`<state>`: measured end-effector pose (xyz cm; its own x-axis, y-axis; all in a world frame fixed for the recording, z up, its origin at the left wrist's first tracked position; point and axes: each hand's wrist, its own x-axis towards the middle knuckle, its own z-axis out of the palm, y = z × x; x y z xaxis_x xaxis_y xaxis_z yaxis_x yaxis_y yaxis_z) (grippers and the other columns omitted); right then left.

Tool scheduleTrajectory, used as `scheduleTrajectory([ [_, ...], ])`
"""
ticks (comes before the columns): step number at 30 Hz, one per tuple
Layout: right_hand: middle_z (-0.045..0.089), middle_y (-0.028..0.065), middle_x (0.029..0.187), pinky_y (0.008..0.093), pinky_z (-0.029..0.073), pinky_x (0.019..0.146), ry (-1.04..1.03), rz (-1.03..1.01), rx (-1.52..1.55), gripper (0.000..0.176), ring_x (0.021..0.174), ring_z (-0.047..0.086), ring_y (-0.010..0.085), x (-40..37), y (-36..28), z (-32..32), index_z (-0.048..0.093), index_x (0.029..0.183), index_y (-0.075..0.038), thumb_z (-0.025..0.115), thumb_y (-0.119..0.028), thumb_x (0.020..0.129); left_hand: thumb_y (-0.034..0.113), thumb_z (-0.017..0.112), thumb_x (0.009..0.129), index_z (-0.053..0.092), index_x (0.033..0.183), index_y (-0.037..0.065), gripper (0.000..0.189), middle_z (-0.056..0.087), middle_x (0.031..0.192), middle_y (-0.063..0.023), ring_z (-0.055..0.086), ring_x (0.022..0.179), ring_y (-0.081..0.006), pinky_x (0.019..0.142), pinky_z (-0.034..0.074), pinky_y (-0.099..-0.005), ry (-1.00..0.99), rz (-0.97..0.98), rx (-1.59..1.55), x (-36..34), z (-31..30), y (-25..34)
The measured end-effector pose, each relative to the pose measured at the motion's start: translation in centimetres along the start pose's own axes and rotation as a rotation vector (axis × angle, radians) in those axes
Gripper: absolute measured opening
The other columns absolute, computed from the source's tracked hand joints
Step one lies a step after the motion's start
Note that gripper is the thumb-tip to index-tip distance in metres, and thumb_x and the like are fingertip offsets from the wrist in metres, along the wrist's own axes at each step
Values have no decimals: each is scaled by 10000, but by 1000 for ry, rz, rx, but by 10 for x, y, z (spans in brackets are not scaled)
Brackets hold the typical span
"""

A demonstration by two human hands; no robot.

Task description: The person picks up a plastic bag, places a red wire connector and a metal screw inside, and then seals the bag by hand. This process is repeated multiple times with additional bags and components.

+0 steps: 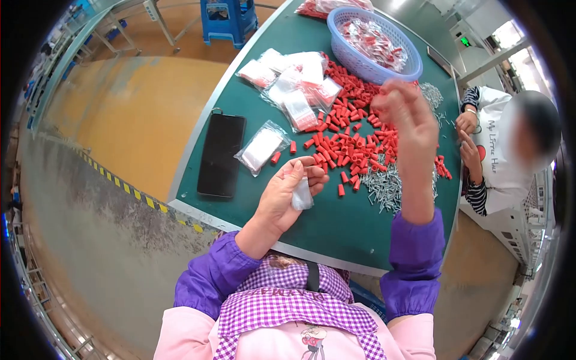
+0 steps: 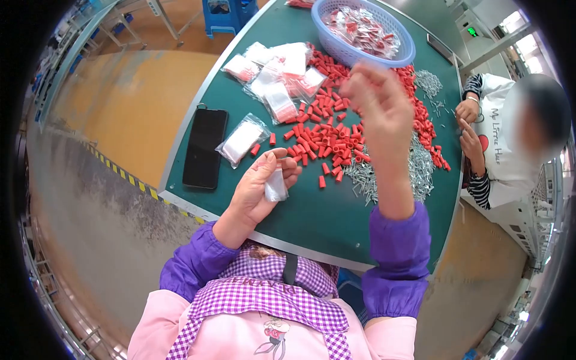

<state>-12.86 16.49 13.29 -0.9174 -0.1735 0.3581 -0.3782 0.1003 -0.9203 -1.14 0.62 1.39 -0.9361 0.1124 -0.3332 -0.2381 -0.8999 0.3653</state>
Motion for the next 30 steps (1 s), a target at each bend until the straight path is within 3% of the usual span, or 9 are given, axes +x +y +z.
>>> scheduleTrajectory([
  [1, 637, 67, 881, 227, 478, 618, -62, 53, -49, 169, 744, 608, 94, -15, 1, 10, 604, 999, 7, 580, -150, 941, 230, 536, 958, 509, 1165, 34, 286, 645, 1024, -125, 624, 981, -251, 851, 513, -357, -51, 34, -37, 1, -4, 0],
  [5, 617, 32, 760, 212, 467, 542, -348, 473, -40, 103, 629, 573, 74, -86, 39, 37, 591, 895, 0, 594, -102, 910, 268, 510, 975, 515, 1151, 44, 285, 644, 1050, -110, 608, 996, -214, 822, 516, -351, -36, 99, -56, 6, -9, -1],
  [11, 619, 8, 713, 210, 439, 504, -108, 527, 200, 142, 587, 553, 55, -123, 52, 66, 644, 933, 5, 662, -122, 871, 295, 457, 994, 493, 1193, 49, 319, 587, 1186, -154, 583, 1072, -254, 879, 497, -410, -113, -9, -63, 3, -6, -6],
  [15, 578, -8, 608, 201, 392, 443, -157, 608, 22, 157, 505, 509, 42, -119, 43, 52, 675, 907, -5, 619, -152, 910, 312, 410, 1008, 484, 1211, 36, 351, 574, 1217, -167, 555, 1142, -282, 928, 483, -434, -168, -33, -181, 2, -6, -4],
  [18, 571, -15, 603, 197, 389, 448, -111, 592, 20, 167, 508, 504, 34, -121, 45, 44, 678, 913, -19, 615, -174, 920, 298, 388, 1016, 482, 1219, -5, 377, 585, 1199, -166, 591, 1060, -269, 857, 511, -403, 49, 44, -93, 0, 7, -1],
  [19, 571, -14, 602, 190, 383, 453, -128, 588, 37, 180, 511, 500, 29, -119, 42, 40, 674, 899, -24, 606, -189, 929, 303, 404, 1013, 499, 1197, -23, 386, 604, 1104, -133, 616, 918, -209, 729, 520, -326, 149, 20, -75, -1, 14, 3],
  [22, 569, -17, 603, 188, 381, 459, -123, 587, 91, 183, 515, 499, 29, -121, 40, 35, 664, 882, -26, 599, -189, 934, 335, 469, 989, 536, 1157, -20, 398, 591, 961, -73, 567, 710, -122, 570, 459, -245, -47, -29, 6, 0, -6, 7],
  [23, 570, -16, 607, 190, 381, 462, -124, 590, 85, 183, 518, 500, 31, -122, 40, 34, 659, 880, -24, 596, -187, 936, 307, 570, 950, 555, 1164, -11, 383, 543, 801, -1, 442, 545, -55, 467, 349, -198, 61, -75, 35, -3, -4, 1],
  [30, 573, -9, 646, 191, 391, 484, -175, 579, 35, 175, 545, 509, 44, -139, 39, 29, 629, 879, -12, 573, -163, 948, 163, 624, 919, 629, 1106, -3, 250, 620, 779, 10, 374, 490, -10, 429, 280, -169, 39, -183, 370, -14, 6, -6],
])
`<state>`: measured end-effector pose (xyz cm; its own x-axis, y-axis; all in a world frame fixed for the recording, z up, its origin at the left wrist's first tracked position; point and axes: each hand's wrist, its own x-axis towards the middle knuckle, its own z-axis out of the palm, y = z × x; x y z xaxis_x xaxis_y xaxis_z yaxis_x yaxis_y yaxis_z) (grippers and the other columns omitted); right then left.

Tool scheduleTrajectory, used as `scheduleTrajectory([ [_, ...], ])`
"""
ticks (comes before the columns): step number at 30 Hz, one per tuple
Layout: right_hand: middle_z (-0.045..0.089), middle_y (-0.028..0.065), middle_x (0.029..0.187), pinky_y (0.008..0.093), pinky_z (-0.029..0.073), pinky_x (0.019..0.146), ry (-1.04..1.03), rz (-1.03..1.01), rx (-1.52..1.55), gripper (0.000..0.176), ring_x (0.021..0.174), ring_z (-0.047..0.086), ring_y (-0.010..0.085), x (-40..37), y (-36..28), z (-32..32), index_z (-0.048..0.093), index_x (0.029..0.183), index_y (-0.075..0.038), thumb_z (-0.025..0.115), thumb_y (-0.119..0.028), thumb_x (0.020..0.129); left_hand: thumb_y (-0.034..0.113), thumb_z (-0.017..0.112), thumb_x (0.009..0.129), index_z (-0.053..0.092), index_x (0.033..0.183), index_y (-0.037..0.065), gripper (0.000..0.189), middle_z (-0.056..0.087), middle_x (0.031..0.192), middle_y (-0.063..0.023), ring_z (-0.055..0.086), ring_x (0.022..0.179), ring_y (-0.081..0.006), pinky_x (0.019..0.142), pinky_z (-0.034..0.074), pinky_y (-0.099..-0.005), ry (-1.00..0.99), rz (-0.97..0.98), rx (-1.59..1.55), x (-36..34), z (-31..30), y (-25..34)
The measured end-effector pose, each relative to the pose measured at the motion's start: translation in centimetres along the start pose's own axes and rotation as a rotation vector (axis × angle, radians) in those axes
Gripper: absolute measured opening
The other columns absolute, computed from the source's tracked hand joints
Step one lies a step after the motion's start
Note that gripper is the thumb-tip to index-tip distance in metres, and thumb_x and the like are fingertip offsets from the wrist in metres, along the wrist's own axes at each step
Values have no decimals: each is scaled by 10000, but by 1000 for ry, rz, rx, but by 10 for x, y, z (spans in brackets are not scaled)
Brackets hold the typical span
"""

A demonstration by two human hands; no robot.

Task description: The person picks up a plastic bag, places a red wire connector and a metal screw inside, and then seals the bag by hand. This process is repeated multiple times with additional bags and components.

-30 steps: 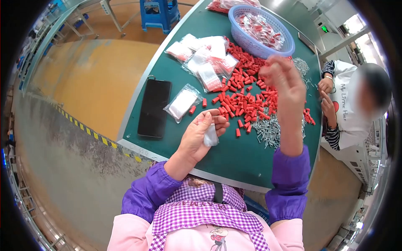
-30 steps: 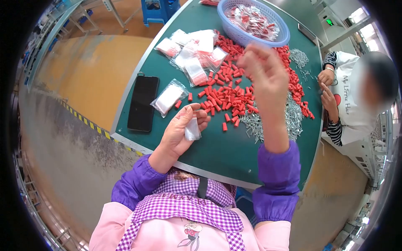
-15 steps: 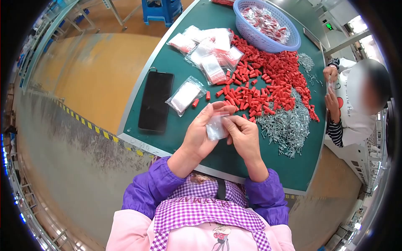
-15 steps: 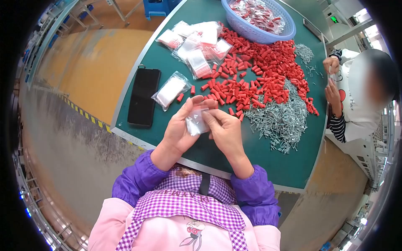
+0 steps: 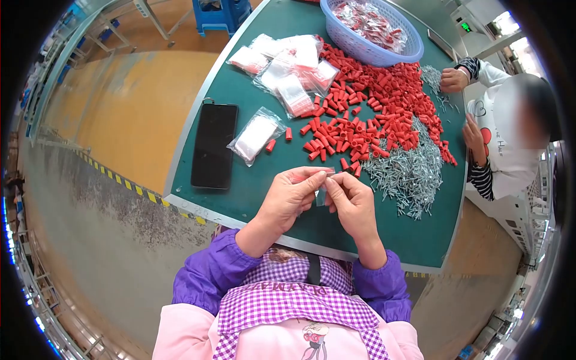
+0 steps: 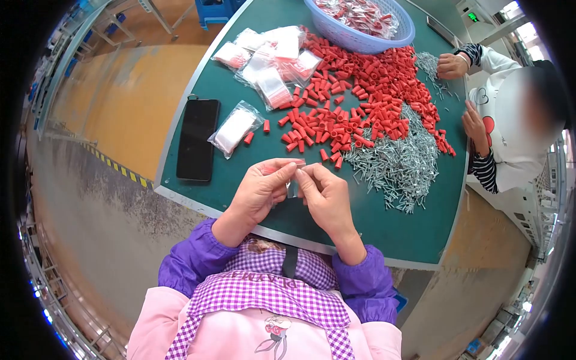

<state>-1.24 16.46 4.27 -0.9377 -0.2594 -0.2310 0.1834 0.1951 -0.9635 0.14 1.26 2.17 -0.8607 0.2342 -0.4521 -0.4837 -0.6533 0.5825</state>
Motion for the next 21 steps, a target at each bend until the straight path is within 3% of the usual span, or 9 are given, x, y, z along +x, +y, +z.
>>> scheduleTrajectory([
  [4, 560, -18, 640, 204, 378, 482, -18, 3, 17, 161, 545, 491, 36, -8, 6, -8, 620, 875, -2, 575, -142, 942, 172, 642, 910, 670, 1035, 23, 197, 601, 746, 26, 357, 482, 6, 410, 238, -162, -5, -51, 37, 0, 0, -7],
  [7, 562, -24, 650, 200, 374, 487, -28, 17, 23, 151, 558, 491, 31, -14, 8, -12, 614, 867, -4, 596, -141, 929, 153, 649, 904, 674, 1004, 20, 168, 595, 733, 25, 443, 539, -7, 459, 328, -159, -22, -12, 149, 0, -2, -12],
  [10, 572, -25, 663, 195, 378, 494, 8, 29, 39, 132, 566, 497, 30, -18, 15, -14, 616, 874, -8, 614, -133, 917, 107, 643, 900, 683, 936, 24, 99, 580, 751, 39, 411, 548, 4, 463, 292, -165, 1, 174, 300, -1, 8, -17],
  [13, 577, -27, 670, 192, 382, 499, 15, 44, 48, 116, 571, 501, 29, -22, 16, -17, 621, 889, -10, 629, -124, 907, 67, 654, 884, 679, 897, 22, 53, 567, 769, 27, 463, 623, -11, 531, 354, -170, 14, 322, 388, 1, 7, -25],
  [19, 587, -26, 690, 184, 383, 511, 4, 53, 56, 122, 590, 507, 23, -28, 26, -21, 629, 919, -6, 634, -126, 907, 8, 672, 853, 655, 856, 7, 17, 555, 777, 6, 523, 704, -49, 628, 425, -190, -36, 443, 437, 6, -3, -38],
  [21, 596, -21, 698, 194, 398, 521, -1, 65, 81, 115, 598, 515, 31, -30, 29, -21, 632, 913, -3, 636, -118, 903, 15, 676, 852, 654, 859, 7, 25, 573, 779, 6, 519, 685, -40, 606, 420, -183, -37, 470, 408, 7, -2, -40],
])
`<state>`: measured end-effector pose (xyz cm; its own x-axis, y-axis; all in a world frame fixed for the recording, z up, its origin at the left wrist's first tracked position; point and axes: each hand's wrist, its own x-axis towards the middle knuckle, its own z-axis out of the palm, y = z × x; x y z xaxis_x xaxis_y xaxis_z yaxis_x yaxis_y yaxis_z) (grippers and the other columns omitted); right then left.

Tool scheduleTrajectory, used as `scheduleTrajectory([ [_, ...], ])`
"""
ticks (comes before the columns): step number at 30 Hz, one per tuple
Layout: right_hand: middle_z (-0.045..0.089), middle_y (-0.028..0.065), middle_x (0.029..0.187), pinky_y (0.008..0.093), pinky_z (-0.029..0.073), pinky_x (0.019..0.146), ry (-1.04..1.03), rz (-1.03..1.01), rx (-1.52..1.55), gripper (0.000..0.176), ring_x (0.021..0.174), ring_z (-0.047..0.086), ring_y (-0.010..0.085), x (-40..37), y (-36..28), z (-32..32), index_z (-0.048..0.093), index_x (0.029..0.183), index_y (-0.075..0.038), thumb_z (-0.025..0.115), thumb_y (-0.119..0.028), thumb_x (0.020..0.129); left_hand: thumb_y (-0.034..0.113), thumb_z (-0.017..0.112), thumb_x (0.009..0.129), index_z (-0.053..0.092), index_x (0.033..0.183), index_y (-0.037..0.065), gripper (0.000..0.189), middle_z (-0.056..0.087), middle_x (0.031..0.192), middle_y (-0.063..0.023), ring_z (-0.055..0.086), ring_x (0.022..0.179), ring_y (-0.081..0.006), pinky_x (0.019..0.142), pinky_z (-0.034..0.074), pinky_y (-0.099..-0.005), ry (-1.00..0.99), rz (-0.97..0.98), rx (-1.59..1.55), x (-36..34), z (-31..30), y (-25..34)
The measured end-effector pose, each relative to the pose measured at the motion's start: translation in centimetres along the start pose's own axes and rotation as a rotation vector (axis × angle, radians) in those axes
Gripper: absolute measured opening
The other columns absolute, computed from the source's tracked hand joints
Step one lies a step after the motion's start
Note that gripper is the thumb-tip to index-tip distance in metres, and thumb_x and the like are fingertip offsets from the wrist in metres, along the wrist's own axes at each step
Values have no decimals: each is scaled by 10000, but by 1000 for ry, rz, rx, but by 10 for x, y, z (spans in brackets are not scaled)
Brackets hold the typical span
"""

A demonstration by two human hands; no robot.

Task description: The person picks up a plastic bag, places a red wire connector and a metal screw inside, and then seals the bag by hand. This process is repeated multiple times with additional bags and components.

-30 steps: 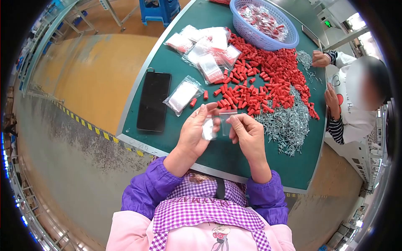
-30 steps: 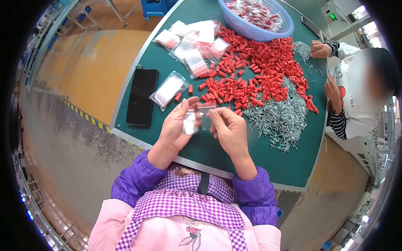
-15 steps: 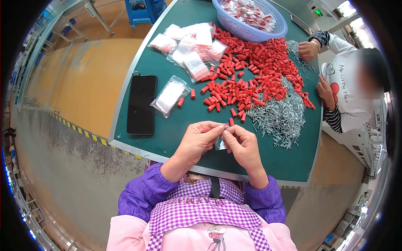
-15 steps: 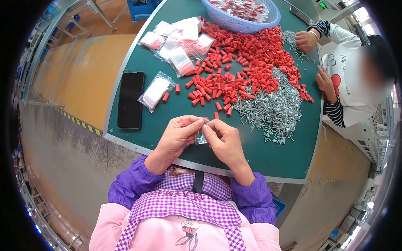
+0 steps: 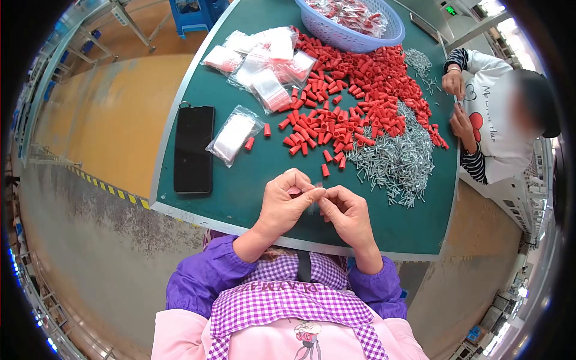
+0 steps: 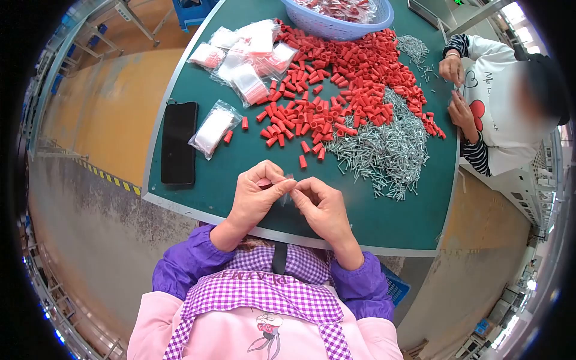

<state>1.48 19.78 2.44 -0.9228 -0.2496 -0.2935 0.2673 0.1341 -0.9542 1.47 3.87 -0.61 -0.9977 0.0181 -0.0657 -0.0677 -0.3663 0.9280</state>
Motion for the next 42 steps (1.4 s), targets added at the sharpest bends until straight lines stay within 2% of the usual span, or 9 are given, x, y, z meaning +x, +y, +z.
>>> scheduleTrajectory([
  [4, 605, -9, 701, 223, 434, 548, 224, -131, -266, 95, 610, 527, 50, 4, -5, -12, 640, 898, -1, 644, -95, 888, 36, 685, 851, 669, 895, 4, 58, 607, 777, 5, 505, 638, -23, 552, 404, -172, 11, -281, 50, 0, 1, 15],
  [7, 624, 99, 770, 299, 481, 605, 430, -398, -665, 68, 657, 614, 200, 21, -11, -35, 648, 900, -12, 642, -53, 846, 51, 691, 849, 687, 936, 4, 99, 625, 770, 11, 495, 611, -13, 519, 388, -165, -19, -224, 95, 0, 2, 12],
  [10, 605, 121, 815, 364, 486, 640, 391, -498, -895, 122, 714, 604, 309, 35, -11, -60, 651, 932, -28, 646, -49, 812, 52, 683, 856, 695, 969, 1, 125, 623, 787, 12, 505, 641, -15, 536, 400, -170, -45, -222, 133, 0, 0, 12],
  [16, 600, 118, 868, 379, 487, 704, 310, -502, -1186, 168, 809, 602, 298, 42, -19, -72, 643, 960, -31, 646, -51, 793, 34, 702, 835, 655, 839, -15, 68, 620, 880, -32, 523, 701, -27, 576, 433, -192, -71, 38, 227, -1, -8, 4],
  [23, 565, 105, 813, 403, 496, 703, 182, -563, -1320, 126, 819, 591, 293, 58, -19, -76, 608, 876, -32, 638, -33, 753, 55, 741, 801, 608, 828, 26, 139, 641, 851, -51, 559, 621, -40, 522, 451, -180, -68, -225, 19, 1, -3, 18],
  [26, 582, 112, 792, 362, 500, 673, 149, -569, -1247, 102, 743, 600, 277, 60, -24, -76, 633, 863, -17, 643, -29, 763, 73, 750, 795, 638, 895, 28, 157, 647, 790, -27, 570, 603, -42, 499, 441, -168, -82, -269, 43, 0, 0, 19],
  [30, 648, 71, 754, 243, 474, 641, 233, -240, -648, 80, 639, 597, 137, 53, -28, -70, 694, 867, 6, 671, -42, 807, 81, 741, 803, 661, 979, 23, 201, 647, 756, -12, 577, 612, -38, 495, 425, -155, -55, -272, 53, -1, -3, 24],
  [33, 653, 25, 759, 238, 476, 643, 202, -132, -171, 93, 688, 596, 96, 54, -16, -75, 699, 890, 12, 683, -54, 827, 81, 736, 808, 663, 981, 20, 198, 643, 749, -8, 575, 609, -36, 493, 418, -154, -56, -256, 74, 0, -4, 21],
  [42, 563, -22, 656, 164, 250, 410, 207, 85, 463, 133, 465, 387, 6, 53, -14, -68, 667, 977, -17, 664, -87, 864, 77, 724, 819, 655, 950, 1, 167, 634, 730, -4, 556, 600, -32, 510, 426, -168, -80, -214, 107, 8, 5, 21],
])
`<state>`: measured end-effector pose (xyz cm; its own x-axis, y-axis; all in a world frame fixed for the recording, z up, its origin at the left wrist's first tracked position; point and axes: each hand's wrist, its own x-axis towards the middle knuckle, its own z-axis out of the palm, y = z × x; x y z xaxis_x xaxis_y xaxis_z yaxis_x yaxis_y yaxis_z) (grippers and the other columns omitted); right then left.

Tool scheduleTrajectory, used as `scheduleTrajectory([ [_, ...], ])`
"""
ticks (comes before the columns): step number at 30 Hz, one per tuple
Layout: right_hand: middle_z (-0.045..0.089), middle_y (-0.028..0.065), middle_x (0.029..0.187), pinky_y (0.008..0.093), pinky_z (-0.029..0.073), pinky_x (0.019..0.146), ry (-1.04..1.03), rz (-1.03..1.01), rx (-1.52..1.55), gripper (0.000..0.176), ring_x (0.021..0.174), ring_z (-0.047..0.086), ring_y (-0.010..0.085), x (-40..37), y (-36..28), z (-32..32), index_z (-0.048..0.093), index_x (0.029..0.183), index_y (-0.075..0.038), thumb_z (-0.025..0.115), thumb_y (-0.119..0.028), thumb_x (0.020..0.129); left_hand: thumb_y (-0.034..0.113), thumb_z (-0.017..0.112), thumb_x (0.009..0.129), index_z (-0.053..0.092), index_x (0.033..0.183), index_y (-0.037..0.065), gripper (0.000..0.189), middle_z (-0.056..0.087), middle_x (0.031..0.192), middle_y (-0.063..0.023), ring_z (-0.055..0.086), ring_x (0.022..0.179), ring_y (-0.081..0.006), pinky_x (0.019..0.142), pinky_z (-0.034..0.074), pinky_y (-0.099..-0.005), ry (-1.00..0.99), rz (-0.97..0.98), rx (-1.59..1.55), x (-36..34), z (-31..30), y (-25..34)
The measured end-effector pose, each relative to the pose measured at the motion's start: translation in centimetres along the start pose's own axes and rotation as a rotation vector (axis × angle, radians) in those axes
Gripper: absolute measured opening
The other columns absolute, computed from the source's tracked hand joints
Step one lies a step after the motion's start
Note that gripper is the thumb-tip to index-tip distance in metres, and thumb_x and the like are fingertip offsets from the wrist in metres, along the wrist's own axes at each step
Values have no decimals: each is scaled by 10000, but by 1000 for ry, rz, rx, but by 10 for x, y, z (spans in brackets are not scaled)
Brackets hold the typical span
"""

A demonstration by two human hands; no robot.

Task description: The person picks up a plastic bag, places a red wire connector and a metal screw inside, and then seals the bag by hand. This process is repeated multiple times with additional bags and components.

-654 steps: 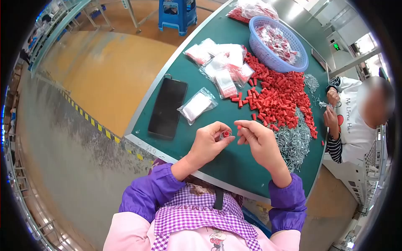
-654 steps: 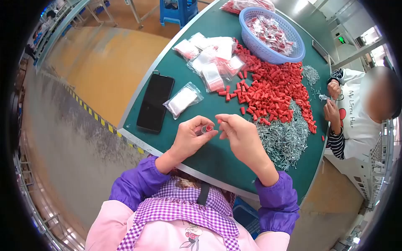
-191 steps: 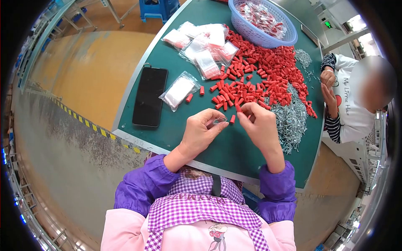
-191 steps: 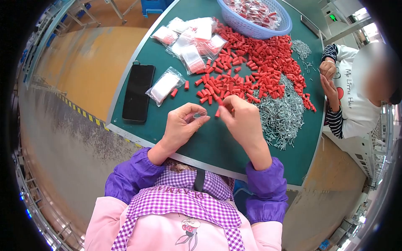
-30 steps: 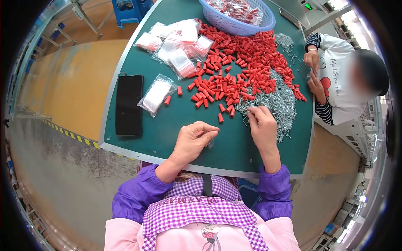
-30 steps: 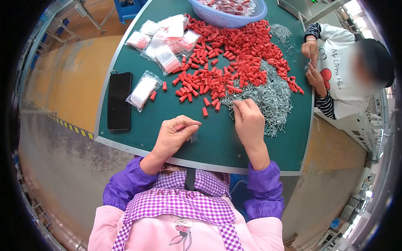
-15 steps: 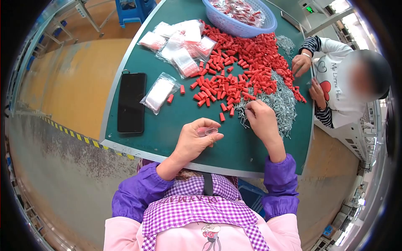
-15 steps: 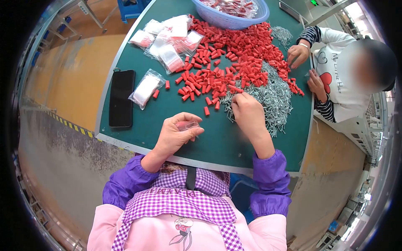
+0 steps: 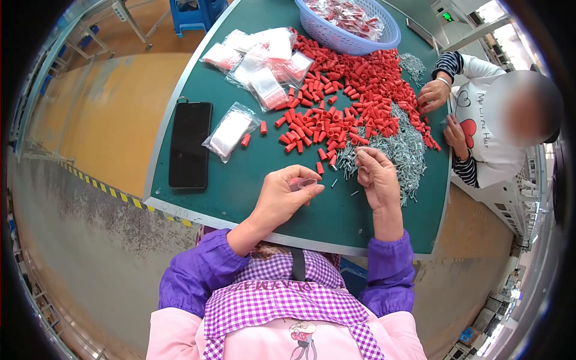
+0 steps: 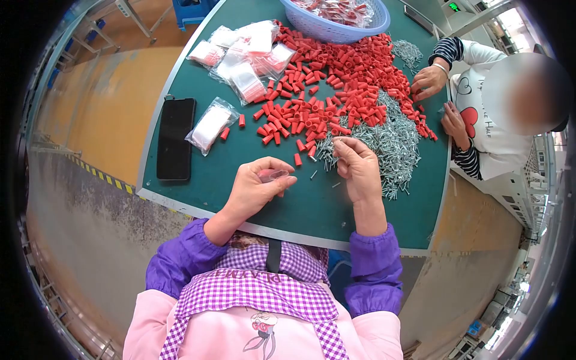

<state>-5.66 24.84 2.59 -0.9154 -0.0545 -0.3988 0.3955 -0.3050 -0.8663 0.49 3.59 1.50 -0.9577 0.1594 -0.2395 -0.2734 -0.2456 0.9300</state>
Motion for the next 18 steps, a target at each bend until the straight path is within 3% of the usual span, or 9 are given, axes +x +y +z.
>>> scheduleTrajectory([
  [7, 488, -59, 596, 177, 232, 400, -74, 44, 141, 116, 445, 350, 7, -3, 3, 1, 661, 962, -24, 665, -85, 863, 79, 729, 818, 653, 935, -6, 163, 628, 723, -3, 548, 610, -29, 538, 442, -178, 40, 36, 28, 5, 2, -3],
  [10, 531, -57, 626, 176, 244, 412, -46, 24, 100, 101, 466, 371, 6, -13, 3, 16, 663, 944, -30, 674, -74, 854, 69, 732, 811, 653, 930, -8, 163, 629, 747, -3, 557, 644, -35, 565, 458, -190, 80, 154, 126, 7, 4, -7],
  [13, 515, -51, 611, 193, 247, 408, -57, -24, -49, 104, 442, 352, 17, -32, 5, 43, 653, 961, -21, 653, -57, 864, 58, 730, 807, 650, 927, -13, 161, 635, 775, -10, 571, 686, -49, 598, 475, -207, 108, 267, 225, 8, 6, -4],
  [14, 590, -49, 691, 168, 274, 445, -119, -59, -89, 106, 517, 406, 3, -37, 5, 46, 679, 943, -36, 689, -69, 842, 59, 733, 800, 649, 924, -17, 169, 639, 793, -35, 587, 697, -70, 607, 486, -220, 107, 271, 240, 9, 6, -4],
  [16, 567, -54, 659, 166, 290, 467, -169, -151, -213, 121, 535, 416, -2, -41, 10, 51, 685, 953, -32, 697, -52, 835, 61, 739, 785, 645, 919, -26, 185, 647, 828, -84, 620, 720, -112, 624, 507, -245, 108, 278, 273, 10, 5, -6],
  [18, 556, -59, 648, 163, 295, 479, -189, -200, -275, 127, 555, 430, -9, -42, 17, 56, 685, 955, -30, 701, -36, 829, 46, 729, 790, 648, 914, -23, 164, 646, 814, -55, 594, 716, -80, 625, 492, -229, 113, 303, 337, 10, 4, -6],
])
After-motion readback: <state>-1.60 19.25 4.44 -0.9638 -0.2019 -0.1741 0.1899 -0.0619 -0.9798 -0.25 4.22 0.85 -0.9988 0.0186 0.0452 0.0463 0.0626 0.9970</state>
